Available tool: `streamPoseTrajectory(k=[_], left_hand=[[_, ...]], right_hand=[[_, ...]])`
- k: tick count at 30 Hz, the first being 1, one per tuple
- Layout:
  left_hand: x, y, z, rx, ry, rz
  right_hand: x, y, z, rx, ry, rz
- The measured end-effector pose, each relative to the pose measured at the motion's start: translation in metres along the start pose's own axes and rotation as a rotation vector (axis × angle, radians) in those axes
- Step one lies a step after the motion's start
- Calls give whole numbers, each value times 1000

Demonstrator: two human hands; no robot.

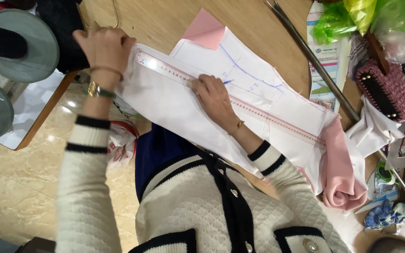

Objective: The person measures and marks a white fabric piece with a ruler and pen, then uses shears to cut along the marked lines. After cutting, the person folds the fabric and places a pink fabric piece on top of it.

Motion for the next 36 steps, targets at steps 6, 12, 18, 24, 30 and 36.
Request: streamPoseTrajectory(k=[6,12,18,24,30,36], left_hand=[[3,29,5,-257,-43,295],[19,30,2,-300,-137,558],[17,35,0,-362,-136,642],[-21,48,5,-589,-72,476],[-24,46,16,-600,-158,353],[-9,30,12,-652,12,43]], right_hand=[[-12,-29,-8,-45,-38,3],[-5,-27,-5,-129,54,12],[-6,-26,-6,-138,61,31],[-9,-26,-8,-192,48,50],[-12,-17,-4,-223,-14,40],[-24,-16,-6,-205,-65,16]])
Point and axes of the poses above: each hand's wrist, its own y-axis towards the middle knuckle, its own x-axis out of the back of the hand, z = x × y, the point moved 3 cm from there along y, towards the middle knuckle, and after that the axes turned 1 degree about z, right-handed, at the moved point
